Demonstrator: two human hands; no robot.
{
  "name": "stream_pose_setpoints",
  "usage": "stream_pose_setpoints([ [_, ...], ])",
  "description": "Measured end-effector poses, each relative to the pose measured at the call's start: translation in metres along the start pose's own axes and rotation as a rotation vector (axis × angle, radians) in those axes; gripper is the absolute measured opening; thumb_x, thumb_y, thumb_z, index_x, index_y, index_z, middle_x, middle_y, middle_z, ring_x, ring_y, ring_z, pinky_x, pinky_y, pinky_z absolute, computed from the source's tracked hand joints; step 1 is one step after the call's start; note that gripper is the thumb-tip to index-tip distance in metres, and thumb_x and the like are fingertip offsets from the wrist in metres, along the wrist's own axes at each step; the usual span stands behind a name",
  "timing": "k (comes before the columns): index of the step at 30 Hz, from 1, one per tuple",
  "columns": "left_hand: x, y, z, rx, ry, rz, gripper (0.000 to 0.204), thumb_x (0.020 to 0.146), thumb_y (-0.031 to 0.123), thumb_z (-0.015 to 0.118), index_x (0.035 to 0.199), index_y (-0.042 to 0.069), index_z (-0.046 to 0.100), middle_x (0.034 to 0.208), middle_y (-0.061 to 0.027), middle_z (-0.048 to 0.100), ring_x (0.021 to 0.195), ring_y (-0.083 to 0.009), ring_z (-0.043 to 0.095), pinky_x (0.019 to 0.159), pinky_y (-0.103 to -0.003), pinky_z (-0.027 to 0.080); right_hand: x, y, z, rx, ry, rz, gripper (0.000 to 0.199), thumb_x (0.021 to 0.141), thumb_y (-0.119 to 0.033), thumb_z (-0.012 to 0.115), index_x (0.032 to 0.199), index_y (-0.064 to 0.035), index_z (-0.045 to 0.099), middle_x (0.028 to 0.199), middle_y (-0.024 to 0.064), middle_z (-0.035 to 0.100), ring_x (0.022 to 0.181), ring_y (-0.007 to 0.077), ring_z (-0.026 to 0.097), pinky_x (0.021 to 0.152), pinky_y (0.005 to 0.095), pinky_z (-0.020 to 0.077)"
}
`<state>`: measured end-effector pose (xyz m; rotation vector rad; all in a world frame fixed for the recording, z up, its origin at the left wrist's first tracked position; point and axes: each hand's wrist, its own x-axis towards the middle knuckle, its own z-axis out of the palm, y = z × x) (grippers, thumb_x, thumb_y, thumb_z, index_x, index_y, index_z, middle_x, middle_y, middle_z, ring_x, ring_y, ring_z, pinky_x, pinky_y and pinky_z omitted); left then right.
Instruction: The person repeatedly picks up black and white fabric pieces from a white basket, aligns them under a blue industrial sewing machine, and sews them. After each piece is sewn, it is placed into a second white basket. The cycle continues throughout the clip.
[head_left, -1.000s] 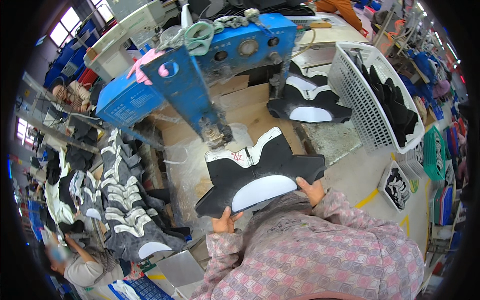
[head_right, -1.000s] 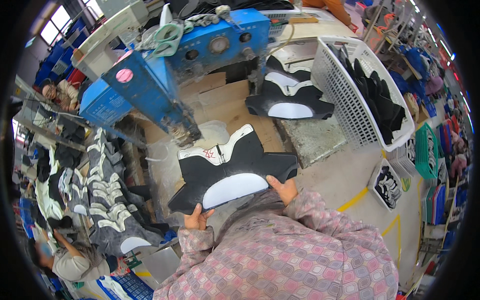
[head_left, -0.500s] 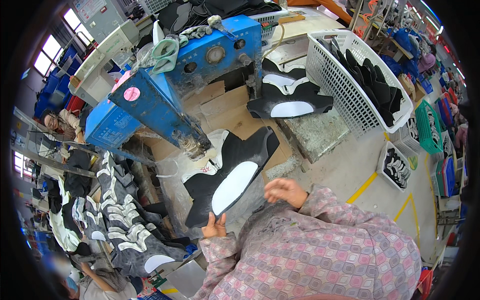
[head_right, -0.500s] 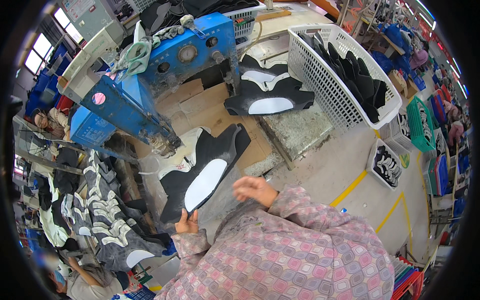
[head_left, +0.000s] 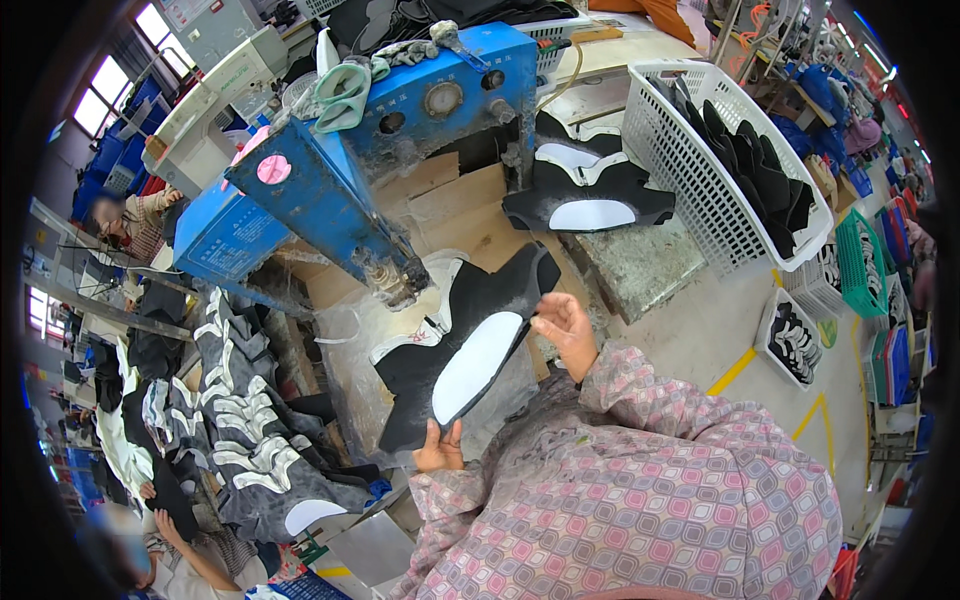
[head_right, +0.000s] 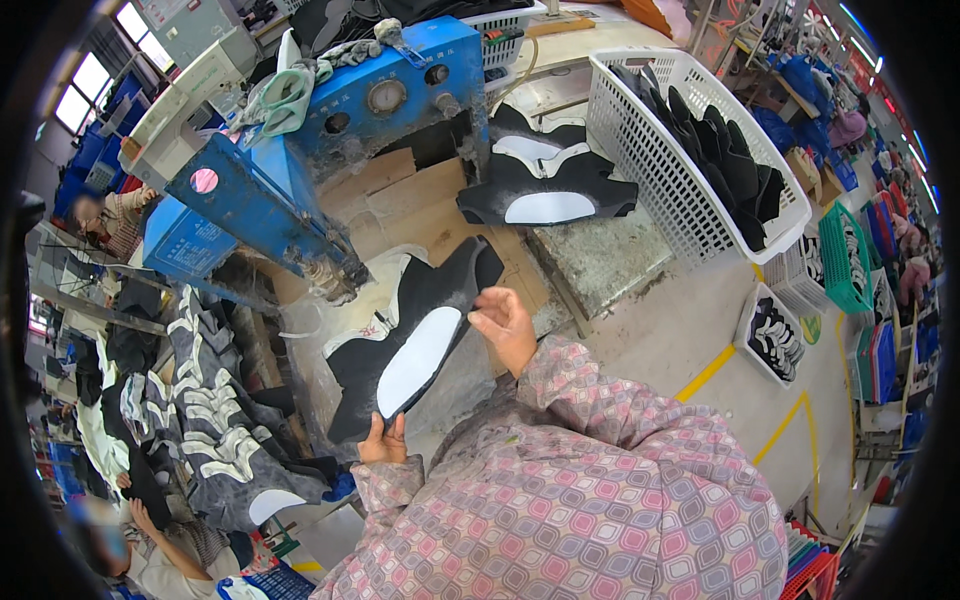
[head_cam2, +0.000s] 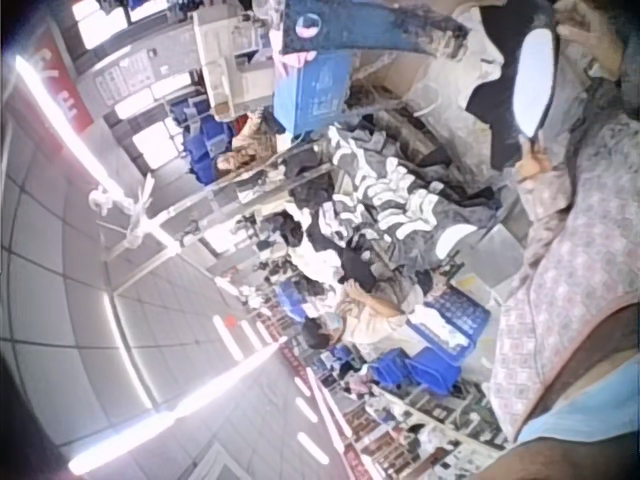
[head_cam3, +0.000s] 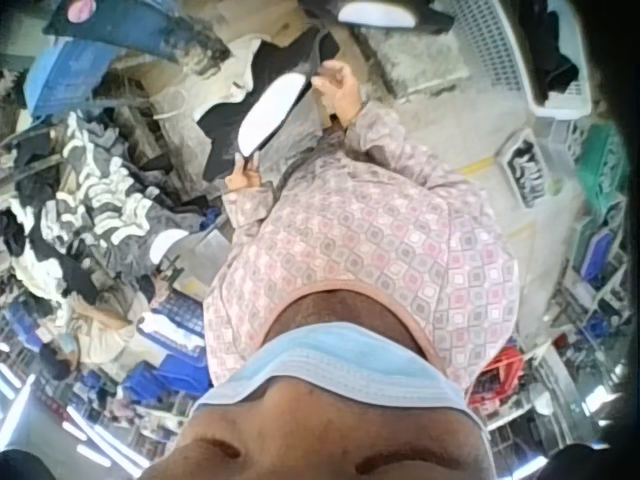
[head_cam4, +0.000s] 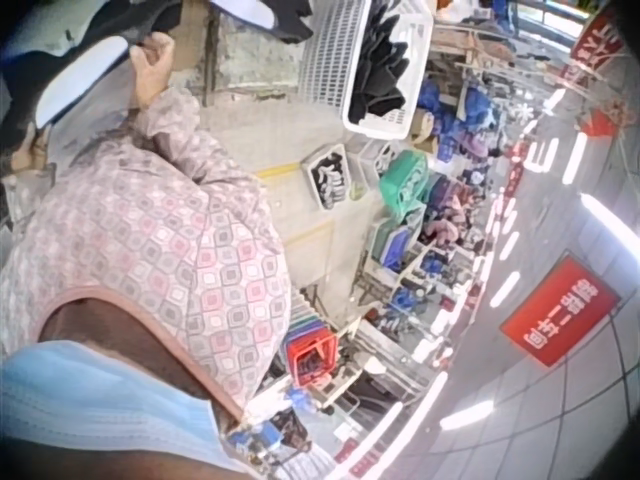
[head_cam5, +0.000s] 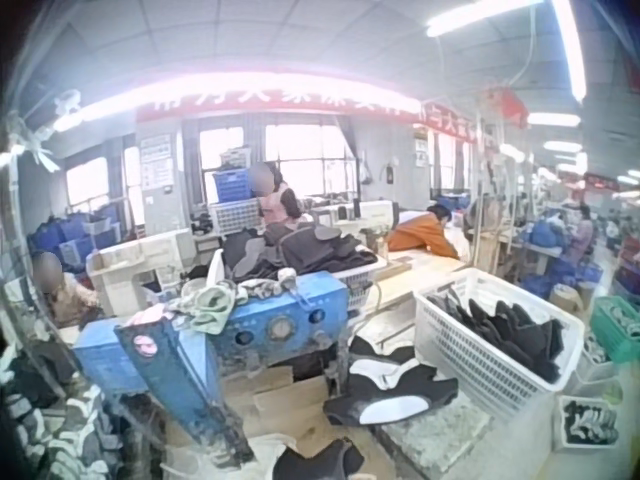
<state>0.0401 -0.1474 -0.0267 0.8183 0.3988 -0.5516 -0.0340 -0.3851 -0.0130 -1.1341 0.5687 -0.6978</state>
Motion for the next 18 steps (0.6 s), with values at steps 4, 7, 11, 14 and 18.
stream_pose_setpoints([
  [4,-0.002,-0.002,0.007,0.040,-0.036,0.044,0.020,0.078,-0.001,0.049,0.098,0.000,0.050,0.094,-0.0112,0.056,0.079,-0.0228,0.057,0.063,-0.036,0.053,0.014,-0.006,-0.002,0.194,-0.034,0.054,0.036,0.078,-0.011,0.051,0.110,-0.0004,0.037,0.102,0.0086,0.047,0.089,0.0159,0.050,0.079,0.0294,0.0407],
  [7,-0.001,-0.005,0.009,0.038,-0.045,0.052,0.021,0.078,-0.001,0.049,0.099,0.000,0.049,0.092,-0.0100,0.056,0.077,-0.0222,0.058,0.061,-0.035,0.053,0.007,-0.003,0.001,0.440,-0.233,0.389,0.046,0.080,-0.025,0.051,0.116,-0.0040,0.034,0.106,0.0072,0.047,0.095,0.0188,0.047,0.080,0.0329,0.0401],
  [11,0.006,-0.004,0.004,0.158,-0.088,0.060,0.025,0.079,0.001,0.048,0.103,0.002,0.048,0.096,-0.0100,0.055,0.079,-0.0212,0.057,0.060,-0.033,0.053,0.012,-0.002,0.001,0.541,-0.407,0.611,0.042,0.079,-0.027,0.053,0.112,-0.0046,0.041,0.106,0.0086,0.050,0.100,0.0212,0.047,0.079,0.0386,0.0419],
  [14,0.010,0.003,-0.007,0.159,-0.240,0.056,0.029,0.080,0.002,0.046,0.109,0.005,0.045,0.103,-0.0094,0.052,0.087,-0.0211,0.055,0.064,-0.035,0.052,0.023,-0.004,-0.006,0.537,-0.357,0.609,0.038,0.079,-0.023,0.053,0.111,-0.0046,0.043,0.105,0.0095,0.050,0.096,0.0226,0.049,0.077,0.0407,0.0435],
  [18,0.015,0.009,-0.026,0.122,-0.390,-0.103,0.035,0.081,0.005,0.044,0.116,0.004,0.038,0.113,-0.0113,0.046,0.103,-0.0254,0.046,0.086,-0.045,0.040,0.010,0.004,-0.022,0.042,-0.110,0.481,0.042,0.076,-0.012,0.057,0.112,-0.0048,0.038,0.101,0.0093,0.051,0.088,0.0200,0.053,0.063,0.0338,0.0499],
])
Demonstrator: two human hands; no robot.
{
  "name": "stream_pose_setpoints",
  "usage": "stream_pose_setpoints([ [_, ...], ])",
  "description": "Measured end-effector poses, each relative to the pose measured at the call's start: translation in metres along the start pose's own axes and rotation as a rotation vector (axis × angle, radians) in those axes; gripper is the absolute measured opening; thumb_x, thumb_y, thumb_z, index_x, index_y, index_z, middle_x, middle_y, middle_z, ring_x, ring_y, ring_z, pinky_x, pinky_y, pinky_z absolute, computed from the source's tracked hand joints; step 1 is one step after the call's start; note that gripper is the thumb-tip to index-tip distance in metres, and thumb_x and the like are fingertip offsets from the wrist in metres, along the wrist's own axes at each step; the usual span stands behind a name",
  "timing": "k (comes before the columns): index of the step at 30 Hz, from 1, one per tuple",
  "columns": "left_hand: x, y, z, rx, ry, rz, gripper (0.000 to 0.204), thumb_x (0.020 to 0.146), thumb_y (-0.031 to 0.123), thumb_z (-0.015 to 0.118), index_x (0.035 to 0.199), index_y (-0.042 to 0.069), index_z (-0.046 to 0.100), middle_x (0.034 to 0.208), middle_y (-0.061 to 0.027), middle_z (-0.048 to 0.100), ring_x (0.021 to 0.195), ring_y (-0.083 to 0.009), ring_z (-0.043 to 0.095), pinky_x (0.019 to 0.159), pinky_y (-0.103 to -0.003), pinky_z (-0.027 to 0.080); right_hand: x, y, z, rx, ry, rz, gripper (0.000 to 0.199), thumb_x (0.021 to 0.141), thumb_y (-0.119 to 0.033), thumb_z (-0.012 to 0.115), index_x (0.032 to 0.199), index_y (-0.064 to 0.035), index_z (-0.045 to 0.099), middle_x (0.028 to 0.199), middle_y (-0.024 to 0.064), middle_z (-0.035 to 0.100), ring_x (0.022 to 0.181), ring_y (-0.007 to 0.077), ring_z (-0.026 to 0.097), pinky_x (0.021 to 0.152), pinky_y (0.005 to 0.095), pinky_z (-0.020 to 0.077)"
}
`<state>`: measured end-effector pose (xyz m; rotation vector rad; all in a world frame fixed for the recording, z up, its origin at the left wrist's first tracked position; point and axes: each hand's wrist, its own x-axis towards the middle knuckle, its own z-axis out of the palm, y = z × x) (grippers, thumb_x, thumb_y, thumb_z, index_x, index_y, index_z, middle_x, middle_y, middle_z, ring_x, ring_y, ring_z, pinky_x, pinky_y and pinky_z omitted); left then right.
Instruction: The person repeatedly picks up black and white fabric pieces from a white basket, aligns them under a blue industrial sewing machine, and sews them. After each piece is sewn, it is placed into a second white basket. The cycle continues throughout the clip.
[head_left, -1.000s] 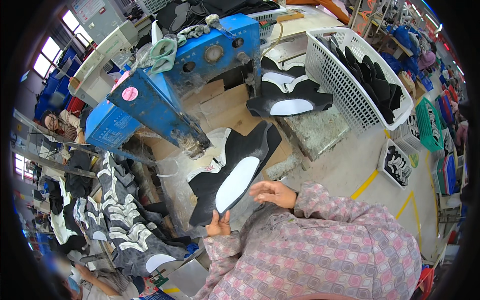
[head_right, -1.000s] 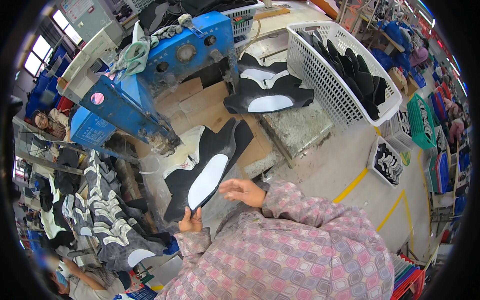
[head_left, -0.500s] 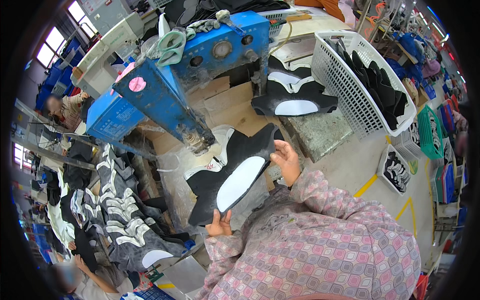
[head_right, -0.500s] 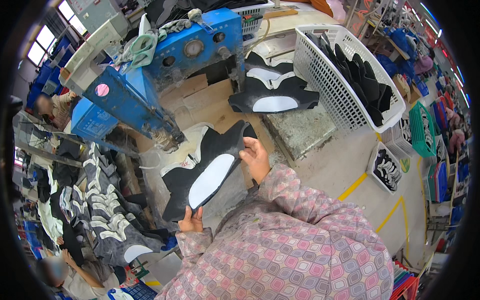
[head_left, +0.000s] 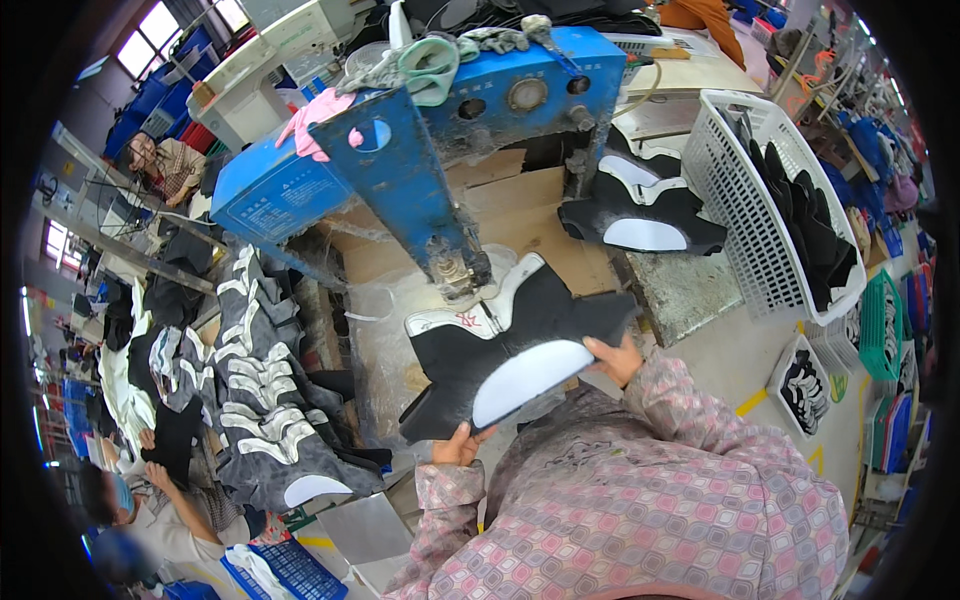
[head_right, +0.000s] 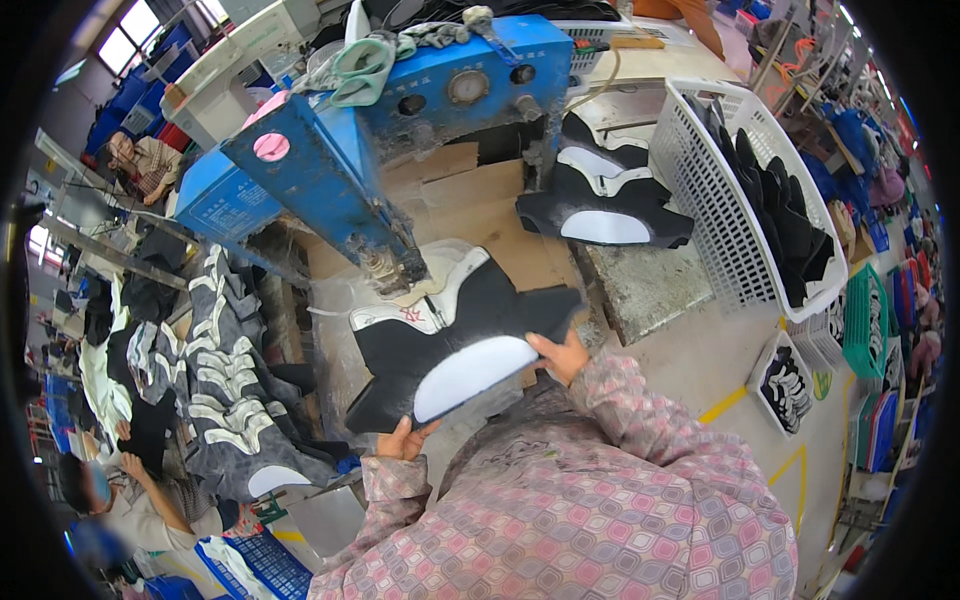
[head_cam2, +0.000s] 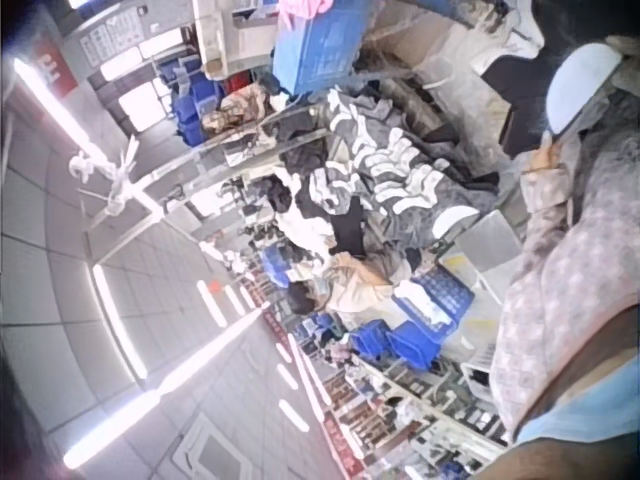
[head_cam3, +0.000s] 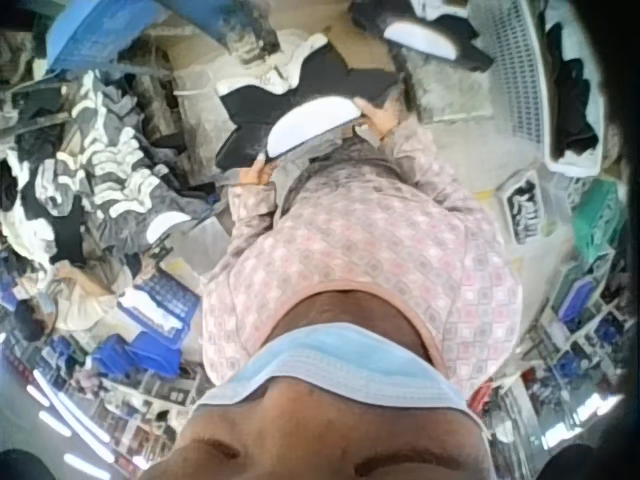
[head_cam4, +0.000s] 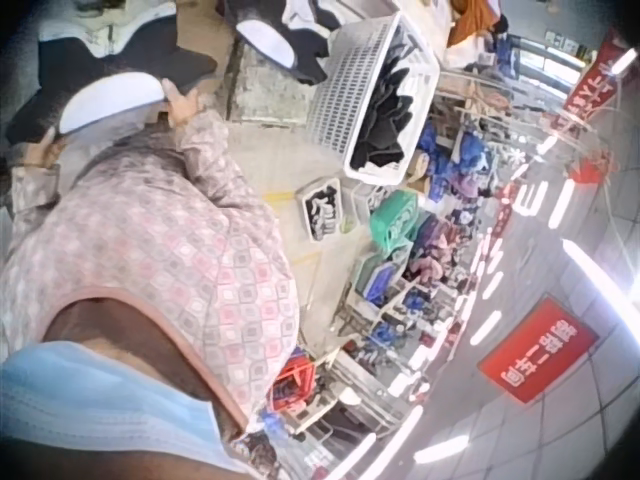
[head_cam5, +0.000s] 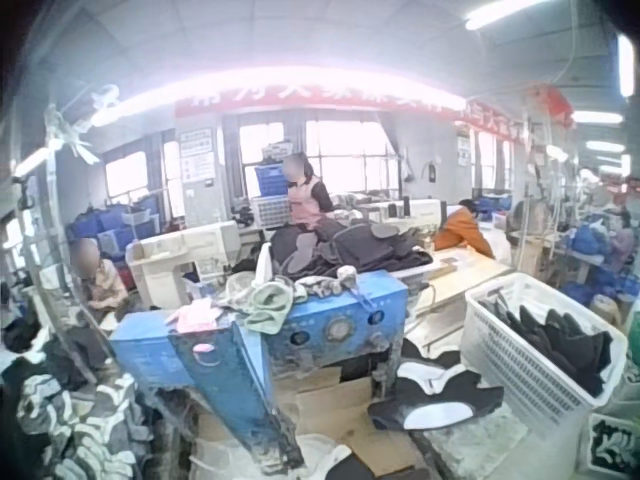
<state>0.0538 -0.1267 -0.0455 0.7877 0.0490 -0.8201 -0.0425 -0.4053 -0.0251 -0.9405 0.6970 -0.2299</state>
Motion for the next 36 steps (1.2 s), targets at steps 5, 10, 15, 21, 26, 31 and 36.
stream_pose_setpoints([
  [5,0.002,-0.017,-0.019,-0.140,-0.130,-0.166,0.041,0.079,0.010,0.047,0.116,-0.005,0.034,0.117,-0.0172,0.041,0.110,-0.0299,0.038,0.094,-0.048,0.028,-0.029,0.038,-0.016,-0.087,0.261,-0.018,0.047,0.075,-0.018,0.058,0.115,-0.0050,0.036,0.099,0.0080,0.051,0.081,0.0181,0.054,0.058,0.0289,0.0495],
  [10,0.020,-0.040,-0.014,-0.529,0.105,-0.131,0.044,0.076,0.012,0.048,0.114,-0.007,0.035,0.116,-0.0211,0.040,0.110,-0.0316,0.036,0.096,-0.045,0.026,-0.038,0.042,-0.016,-0.121,0.206,-0.321,0.038,0.076,-0.019,0.057,0.108,-0.0037,0.044,0.097,0.0088,0.052,0.077,0.0170,0.054,0.055,0.0282,0.0495],
  [15,0.037,-0.046,0.009,-0.843,-0.078,-0.459,0.051,0.076,0.012,0.046,0.118,-0.007,0.025,0.124,-0.0206,0.029,0.115,-0.0321,0.028,0.097,-0.045,0.024,-0.047,0.031,-0.026,-0.150,0.335,-0.290,0.036,0.076,-0.019,0.057,0.106,-0.0019,0.046,0.097,0.0089,0.052,0.076,0.0156,0.054,0.052,0.0254,0.0491],
  [21,0.034,-0.040,0.017,-0.259,0.090,-0.313,0.032,0.084,0.015,0.043,0.109,-0.004,0.037,0.114,-0.0165,0.041,0.108,-0.0293,0.039,0.090,-0.047,0.034,-0.036,0.027,-0.032,-0.271,0.269,-0.552,0.028,0.077,-0.014,0.055,0.100,0.0010,0.050,0.092,0.0070,0.055,0.082,0.0168,0.052,0.070,0.0272,0.0422],
  [26,0.025,-0.045,0.009,-0.096,0.258,-0.151,0.024,0.084,0.008,0.043,0.106,-0.002,0.045,0.102,-0.0133,0.051,0.094,-0.0260,0.051,0.084,-0.043,0.042,-0.028,0.025,-0.028,-0.520,0.197,-0.536,0.025,0.076,-0.009,0.055,0.099,0.0017,0.051,0.091,0.0073,0.055,0.085,0.0176,0.050,0.077,0.0280,0.0373],
  [31,0.029,-0.062,0.008,0.014,0.143,-0.071,0.024,0.082,0.000,0.043,0.105,0.000,0.047,0.100,-0.0115,0.052,0.087,-0.0224,0.054,0.075,-0.038,0.049,-0.034,0.024,-0.045,-0.154,0.264,-0.399,0.025,0.077,-0.011,0.055,0.099,0.0006,0.051,0.090,0.0051,0.054,0.079,0.0141,0.051,0.068,0.0249,0.0410],
  [36,0.038,-0.070,0.002,0.104,0.181,0.013,0.025,0.081,-0.002,0.042,0.106,0.000,0.046,0.102,-0.0114,0.051,0.088,-0.0227,0.054,0.073,-0.038,0.050,-0.027,0.027,-0.051,-0.328,0.223,-0.446,0.026,0.078,-0.013,0.054,0.101,-0.0001,0.050,0.092,0.0046,0.054,0.077,0.0116,0.050,0.065,0.0232,0.0417],
])
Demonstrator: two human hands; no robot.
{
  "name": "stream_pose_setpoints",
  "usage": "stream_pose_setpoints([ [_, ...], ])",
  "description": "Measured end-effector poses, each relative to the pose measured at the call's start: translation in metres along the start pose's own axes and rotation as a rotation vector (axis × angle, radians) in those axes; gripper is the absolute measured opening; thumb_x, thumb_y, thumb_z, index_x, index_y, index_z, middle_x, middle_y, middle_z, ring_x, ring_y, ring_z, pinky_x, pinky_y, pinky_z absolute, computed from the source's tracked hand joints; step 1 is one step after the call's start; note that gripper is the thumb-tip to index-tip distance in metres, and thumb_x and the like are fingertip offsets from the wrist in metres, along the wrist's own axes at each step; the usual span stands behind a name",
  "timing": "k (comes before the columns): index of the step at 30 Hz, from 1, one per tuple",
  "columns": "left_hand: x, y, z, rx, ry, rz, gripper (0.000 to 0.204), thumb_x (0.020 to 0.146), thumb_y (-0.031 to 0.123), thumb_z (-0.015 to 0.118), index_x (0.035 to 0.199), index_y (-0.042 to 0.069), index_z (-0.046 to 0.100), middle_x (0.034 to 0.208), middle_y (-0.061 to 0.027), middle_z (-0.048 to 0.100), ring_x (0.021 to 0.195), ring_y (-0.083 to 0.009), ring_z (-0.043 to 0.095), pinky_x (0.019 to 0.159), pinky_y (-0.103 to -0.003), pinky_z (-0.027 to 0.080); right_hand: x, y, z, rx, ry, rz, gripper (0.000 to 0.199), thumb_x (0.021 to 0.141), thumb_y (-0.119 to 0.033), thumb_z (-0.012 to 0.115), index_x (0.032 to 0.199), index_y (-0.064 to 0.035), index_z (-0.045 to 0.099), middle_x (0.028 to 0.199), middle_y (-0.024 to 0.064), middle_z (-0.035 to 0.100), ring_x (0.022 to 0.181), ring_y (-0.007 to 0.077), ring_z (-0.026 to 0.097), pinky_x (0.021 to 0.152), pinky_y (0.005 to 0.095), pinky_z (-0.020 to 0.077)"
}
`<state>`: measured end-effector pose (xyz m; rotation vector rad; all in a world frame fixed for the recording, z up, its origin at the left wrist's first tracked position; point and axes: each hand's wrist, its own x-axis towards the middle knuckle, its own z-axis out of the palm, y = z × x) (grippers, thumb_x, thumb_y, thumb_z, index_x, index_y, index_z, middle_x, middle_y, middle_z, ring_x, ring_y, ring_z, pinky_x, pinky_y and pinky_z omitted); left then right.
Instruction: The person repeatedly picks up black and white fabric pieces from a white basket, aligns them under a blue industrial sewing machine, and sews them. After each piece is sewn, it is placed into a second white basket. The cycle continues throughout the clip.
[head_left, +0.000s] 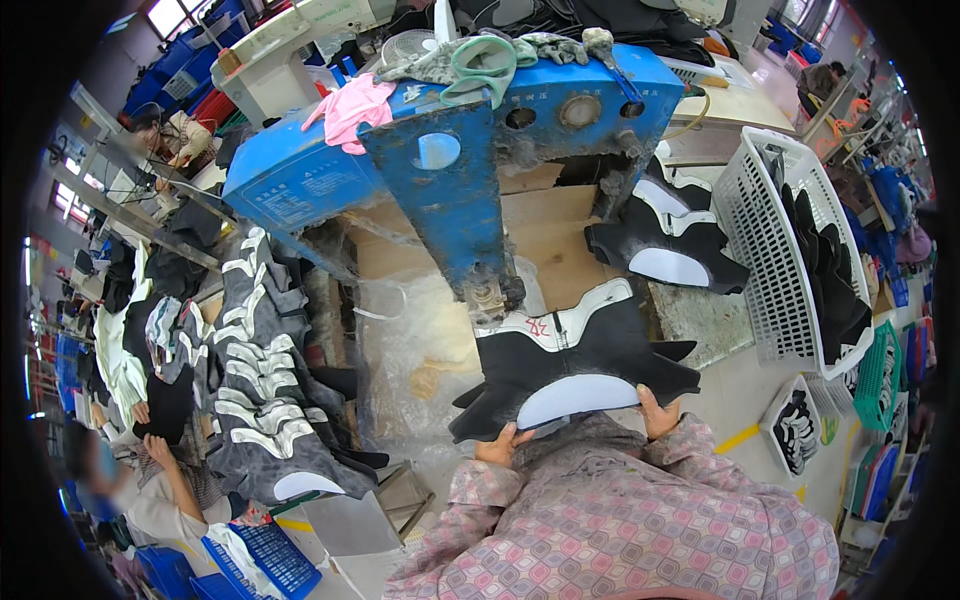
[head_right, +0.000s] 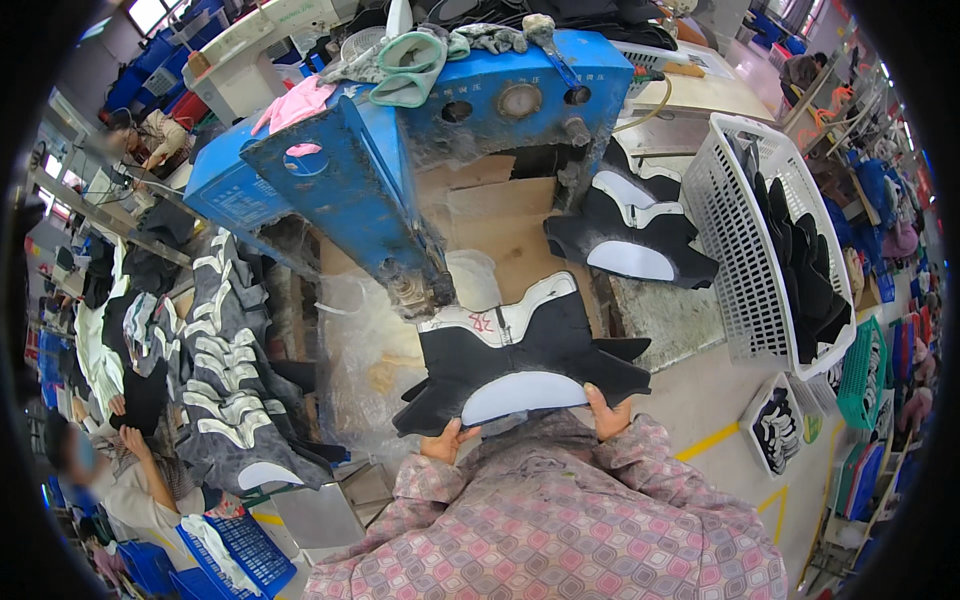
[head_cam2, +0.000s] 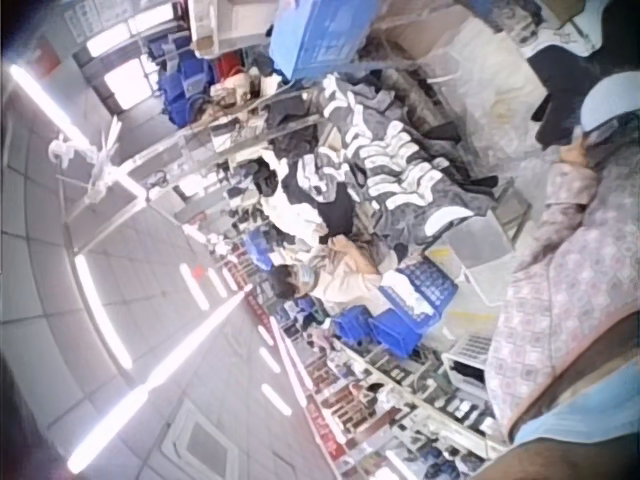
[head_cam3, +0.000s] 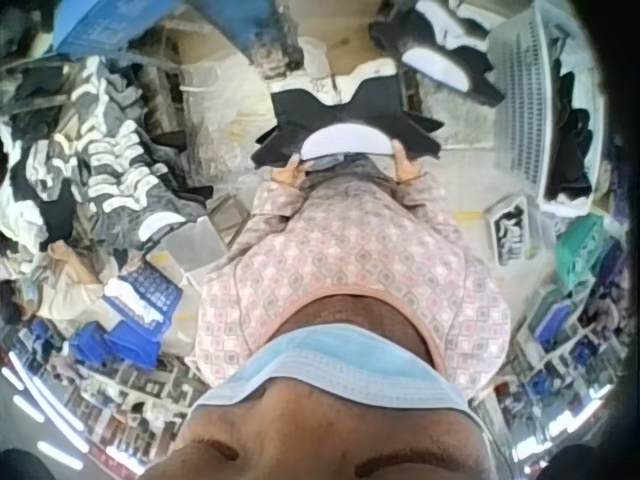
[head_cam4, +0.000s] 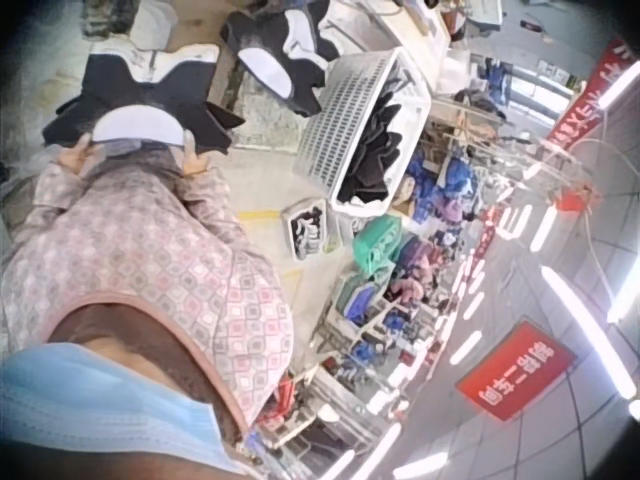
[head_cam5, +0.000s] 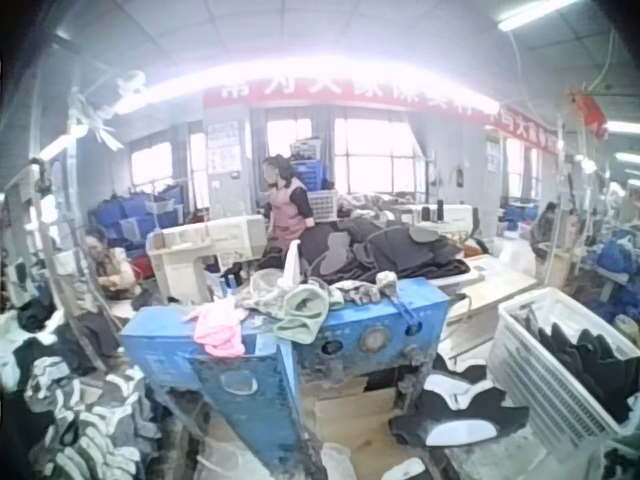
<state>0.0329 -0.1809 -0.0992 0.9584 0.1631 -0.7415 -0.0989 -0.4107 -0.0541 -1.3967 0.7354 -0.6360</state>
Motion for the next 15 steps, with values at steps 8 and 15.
stream_pose_setpoints([
  [8,0.001,0.017,-0.012,-0.019,0.036,0.104,0.031,0.080,-0.002,0.043,0.110,0.003,0.042,0.103,-0.0110,0.050,0.088,-0.0226,0.054,0.070,-0.036,0.052,0.020,-0.011,0.034,-0.037,-0.128,-0.040,0.023,0.078,-0.013,0.055,0.096,0.0008,0.053,0.087,0.0037,0.055,0.073,0.0107,0.051,0.063,0.0235,0.0420],
  [15,-0.007,0.040,-0.014,-0.033,0.094,0.157,0.035,0.078,-0.001,0.047,0.112,0.004,0.041,0.103,-0.0123,0.050,0.086,-0.0237,0.054,0.065,-0.037,0.053,0.027,-0.004,0.055,0.073,-0.123,0.103,0.022,0.077,-0.016,0.057,0.093,-0.0023,0.054,0.081,0.0024,0.055,0.064,0.0082,0.051,0.050,0.0205,0.0428],
])
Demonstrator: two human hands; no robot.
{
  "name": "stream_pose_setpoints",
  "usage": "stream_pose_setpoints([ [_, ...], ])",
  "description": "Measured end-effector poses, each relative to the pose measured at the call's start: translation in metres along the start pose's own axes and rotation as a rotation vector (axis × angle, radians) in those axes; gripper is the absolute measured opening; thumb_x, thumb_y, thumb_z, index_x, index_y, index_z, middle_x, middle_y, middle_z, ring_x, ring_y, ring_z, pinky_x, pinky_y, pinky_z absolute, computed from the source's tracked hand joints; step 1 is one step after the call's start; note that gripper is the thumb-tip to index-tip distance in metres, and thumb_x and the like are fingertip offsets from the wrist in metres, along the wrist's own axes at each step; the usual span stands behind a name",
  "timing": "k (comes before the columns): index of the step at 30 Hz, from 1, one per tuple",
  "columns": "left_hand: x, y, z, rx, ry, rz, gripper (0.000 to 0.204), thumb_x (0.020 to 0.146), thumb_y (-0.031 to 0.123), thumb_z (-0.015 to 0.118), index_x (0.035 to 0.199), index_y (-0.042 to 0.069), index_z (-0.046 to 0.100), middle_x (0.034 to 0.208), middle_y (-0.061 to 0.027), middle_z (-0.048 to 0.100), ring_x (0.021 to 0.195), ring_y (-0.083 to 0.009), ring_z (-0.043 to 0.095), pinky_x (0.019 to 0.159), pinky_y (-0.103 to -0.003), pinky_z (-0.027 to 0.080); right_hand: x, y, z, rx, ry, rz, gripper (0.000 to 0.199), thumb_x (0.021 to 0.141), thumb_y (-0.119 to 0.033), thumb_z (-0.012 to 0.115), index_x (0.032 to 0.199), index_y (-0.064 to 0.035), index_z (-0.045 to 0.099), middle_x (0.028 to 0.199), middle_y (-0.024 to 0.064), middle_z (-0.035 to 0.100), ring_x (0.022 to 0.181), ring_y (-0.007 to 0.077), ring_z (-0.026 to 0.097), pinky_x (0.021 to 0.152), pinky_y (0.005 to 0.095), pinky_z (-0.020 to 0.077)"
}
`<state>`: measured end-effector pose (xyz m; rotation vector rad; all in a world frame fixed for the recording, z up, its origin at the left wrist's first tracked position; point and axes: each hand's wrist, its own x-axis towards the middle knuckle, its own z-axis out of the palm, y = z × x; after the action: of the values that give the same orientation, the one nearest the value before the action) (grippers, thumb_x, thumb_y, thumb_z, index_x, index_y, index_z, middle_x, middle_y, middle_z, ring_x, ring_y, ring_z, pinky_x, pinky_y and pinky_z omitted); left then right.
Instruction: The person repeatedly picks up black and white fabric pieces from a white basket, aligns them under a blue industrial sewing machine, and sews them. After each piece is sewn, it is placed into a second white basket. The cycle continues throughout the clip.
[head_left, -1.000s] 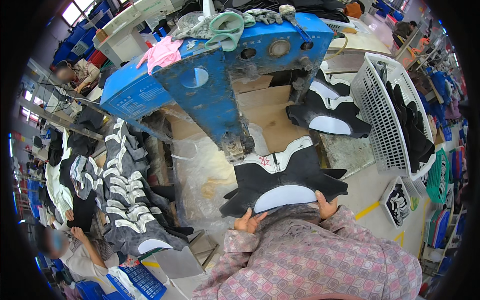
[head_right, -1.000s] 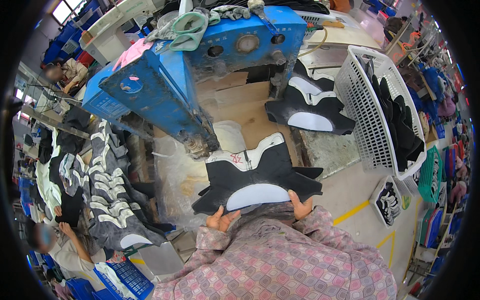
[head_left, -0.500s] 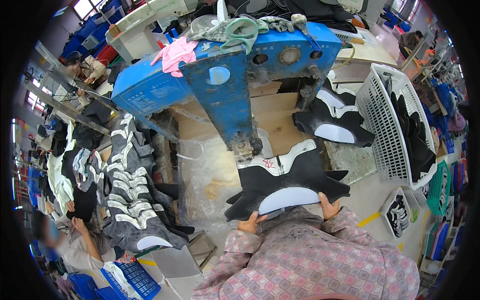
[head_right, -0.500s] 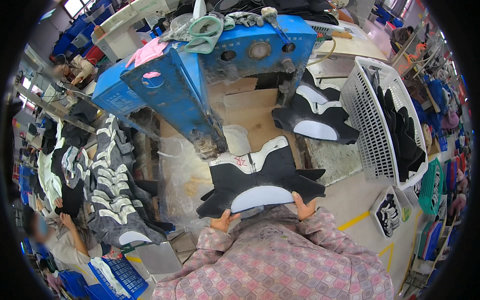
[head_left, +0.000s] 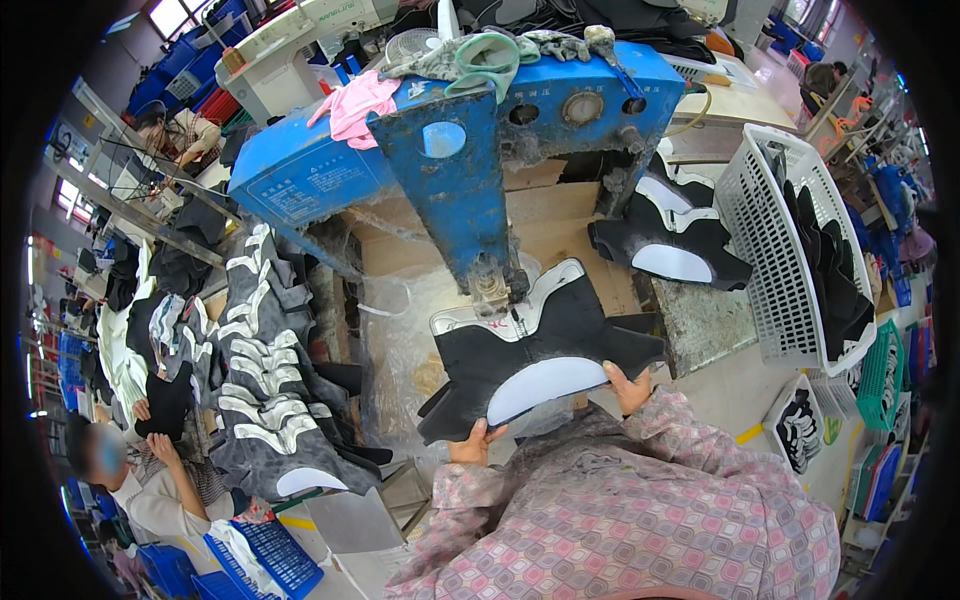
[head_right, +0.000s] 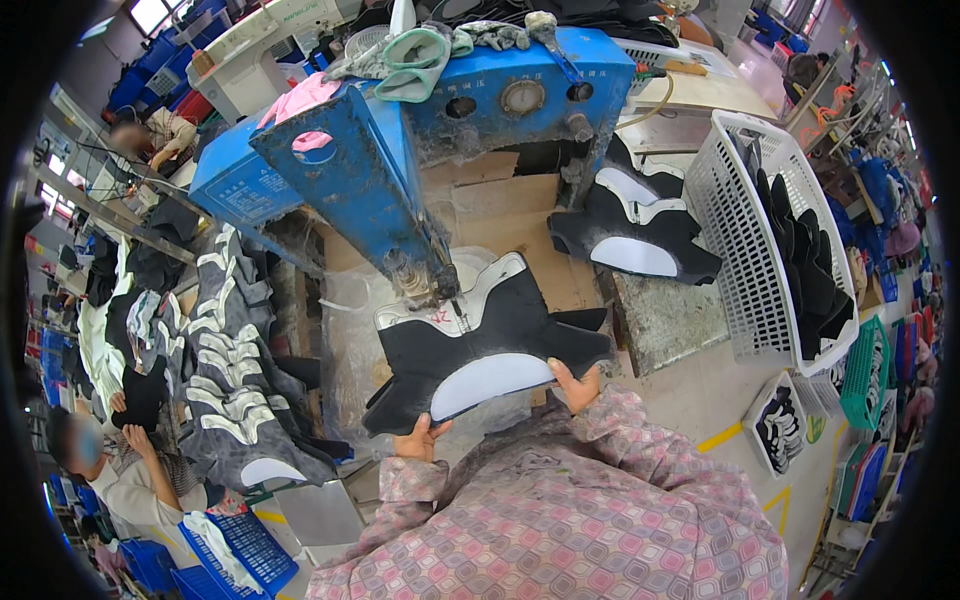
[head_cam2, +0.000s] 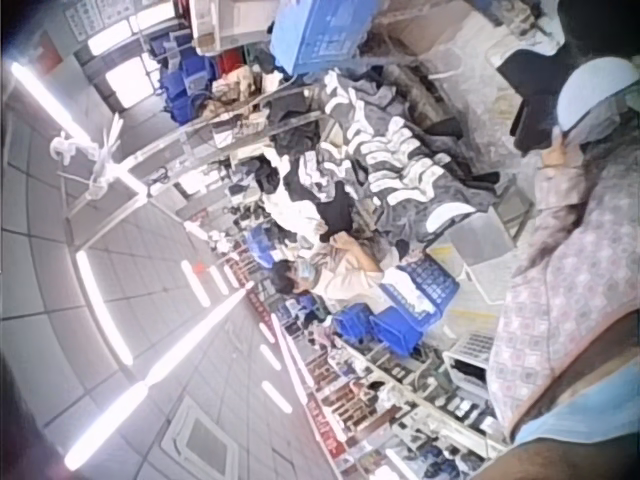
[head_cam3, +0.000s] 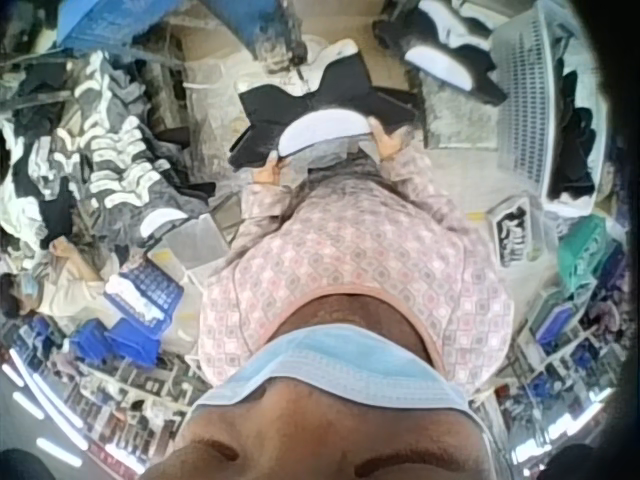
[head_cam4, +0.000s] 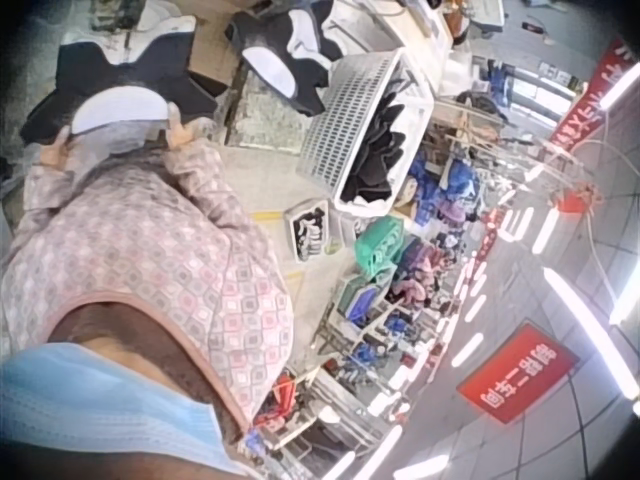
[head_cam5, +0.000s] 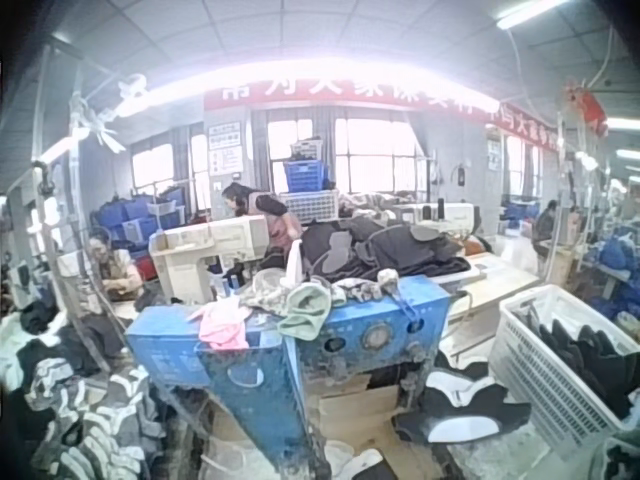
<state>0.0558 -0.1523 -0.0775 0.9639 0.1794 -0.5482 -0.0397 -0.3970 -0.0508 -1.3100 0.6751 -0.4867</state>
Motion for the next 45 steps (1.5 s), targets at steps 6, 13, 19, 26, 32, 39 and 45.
stream_pose_setpoints([
  [6,-0.013,0.021,-0.013,-0.005,0.029,0.049,0.037,0.077,-0.002,0.048,0.112,0.005,0.041,0.104,-0.0117,0.050,0.088,-0.0245,0.054,0.063,-0.038,0.053,-0.004,0.010,0.017,0.044,-0.044,0.023,0.026,0.076,-0.016,0.058,0.098,-0.0034,0.052,0.083,0.0028,0.055,0.066,0.0099,0.052,0.052,0.0220,0.0456],
  [13,-0.037,0.039,-0.021,0.051,0.143,0.103,0.040,0.075,-0.003,0.049,0.112,0.006,0.039,0.104,-0.0116,0.050,0.088,-0.0254,0.054,0.060,-0.039,0.054,-0.018,0.018,0.034,0.271,-0.095,0.206,0.030,0.076,-0.015,0.058,0.103,-0.0063,0.049,0.089,0.0024,0.054,0.072,0.0119,0.054,0.056,0.0247,0.0481],
  [19,-0.054,0.055,-0.025,0.062,0.190,0.107,0.038,0.075,-0.001,0.050,0.111,0.004,0.040,0.103,-0.0116,0.050,0.087,-0.0246,0.054,0.061,-0.038,0.053,-0.024,0.015,0.046,0.331,-0.167,0.258,0.033,0.076,-0.013,0.057,0.107,-0.0067,0.046,0.094,0.0035,0.054,0.077,0.0129,0.054,0.058,0.0260,0.0482],
  [26,-0.088,0.057,-0.045,0.015,0.208,0.153,0.038,0.074,-0.002,0.052,0.110,0.002,0.041,0.101,-0.0133,0.051,0.085,-0.0256,0.055,0.060,-0.037,0.054,-0.045,0.020,0.049,0.339,-0.233,0.381,0.034,0.077,-0.013,0.056,0.107,-0.0041,0.044,0.094,0.0053,0.052,0.081,0.0157,0.053,0.061,0.0283,0.0486],
  [32,-0.068,0.075,-0.040,0.019,0.097,0.125,0.036,0.078,0.007,0.050,0.112,0.003,0.040,0.106,-0.0133,0.049,0.093,-0.0287,0.051,0.066,-0.044,0.050,-0.016,0.009,0.076,0.230,-0.265,0.319,0.030,0.076,-0.014,0.058,0.101,-0.0015,0.049,0.088,0.0049,0.055,0.074,0.0142,0.054,0.057,0.0265,0.0481],
  [39,-0.045,0.083,-0.044,-0.100,-0.082,0.133,0.050,0.078,0.013,0.050,0.123,0.008,0.029,0.120,-0.0131,0.038,0.108,-0.0318,0.040,0.084,-0.052,0.036,0.000,-0.013,0.089,-0.033,-0.294,0.063,0.029,0.077,-0.016,0.055,0.103,-0.0016,0.050,0.089,0.0068,0.056,0.072,0.0149,0.055,0.051,0.0245,0.0485],
  [45,-0.043,0.073,-0.065,-0.538,-0.028,-0.006,0.051,0.077,0.020,0.048,0.122,0.005,0.030,0.123,-0.0136,0.035,0.116,-0.0322,0.030,0.093,-0.051,0.025,-0.012,-0.003,0.090,-0.039,-0.393,0.154,0.032,0.081,-0.014,0.049,0.109,-0.0004,0.043,0.090,0.0081,0.055,0.053,0.0141,0.054,0.043,0.0203,0.0454],
])
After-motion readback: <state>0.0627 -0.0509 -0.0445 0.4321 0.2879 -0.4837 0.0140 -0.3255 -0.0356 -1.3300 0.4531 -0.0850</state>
